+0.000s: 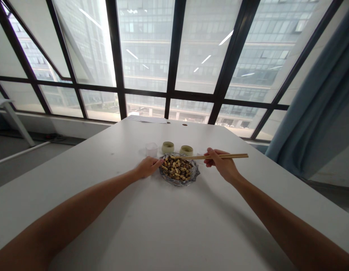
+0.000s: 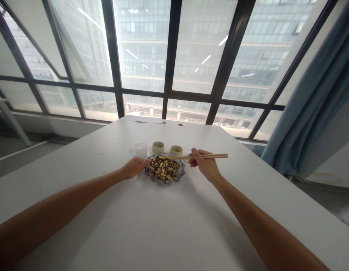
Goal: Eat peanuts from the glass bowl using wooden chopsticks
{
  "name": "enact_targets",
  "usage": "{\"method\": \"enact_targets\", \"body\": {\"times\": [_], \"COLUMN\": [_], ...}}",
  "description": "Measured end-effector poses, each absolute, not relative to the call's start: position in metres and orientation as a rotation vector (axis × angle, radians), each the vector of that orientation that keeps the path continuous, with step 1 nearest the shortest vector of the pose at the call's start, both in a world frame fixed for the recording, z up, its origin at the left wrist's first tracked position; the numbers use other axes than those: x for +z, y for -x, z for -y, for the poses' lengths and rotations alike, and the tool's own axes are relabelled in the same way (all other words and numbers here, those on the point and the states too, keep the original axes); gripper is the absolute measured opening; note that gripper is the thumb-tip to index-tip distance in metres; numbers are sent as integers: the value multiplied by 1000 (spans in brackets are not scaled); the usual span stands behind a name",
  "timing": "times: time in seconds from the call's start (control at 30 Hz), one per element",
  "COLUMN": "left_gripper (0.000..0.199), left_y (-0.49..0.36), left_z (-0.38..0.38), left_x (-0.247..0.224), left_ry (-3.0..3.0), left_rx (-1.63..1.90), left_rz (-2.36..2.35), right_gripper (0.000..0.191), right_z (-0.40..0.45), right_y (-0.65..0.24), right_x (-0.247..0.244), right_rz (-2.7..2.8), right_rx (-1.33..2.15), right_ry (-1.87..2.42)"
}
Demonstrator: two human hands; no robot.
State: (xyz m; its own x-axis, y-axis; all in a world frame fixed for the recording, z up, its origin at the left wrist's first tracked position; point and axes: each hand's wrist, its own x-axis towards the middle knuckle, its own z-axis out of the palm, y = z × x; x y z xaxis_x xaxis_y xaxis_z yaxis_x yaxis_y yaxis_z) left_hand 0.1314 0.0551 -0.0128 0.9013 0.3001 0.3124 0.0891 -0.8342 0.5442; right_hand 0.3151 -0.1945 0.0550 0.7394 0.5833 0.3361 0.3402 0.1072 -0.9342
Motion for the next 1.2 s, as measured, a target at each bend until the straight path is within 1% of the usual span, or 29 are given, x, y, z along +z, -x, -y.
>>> {"method": "enact_targets", "body": {"times": [0.1,0.37,0.6,0.9,1.03,1.2], "left_gripper": [58,58,56,46,47,48], "left_y": [-131,-131,-131,-129,-130,-131], "left_z": [-55,-55,-57,-59,-62,-64], "left_x": [-13,-12,-13,-8,-8,-11], "left_ry": [-2528,-2532,-2533,-2533,-2508,-2521], "left_rx": [531,544,532,515,495,503], "left_rz": [-271,-266,-267,-167,-138,-137], "right_gripper": [57,59,57,61,60,59], "right_z": [194,198,195,193,188,181], "right_y": [-312,-313,-313,-316,-323,-327], "right_x": [53,51,45,44,30,0], "right_rz": [863,946,974,804,685,568], "right_rx": [128,59,90,82,173,279], "right_ry": [1529,1606,1612,1511,1395,1225]}}
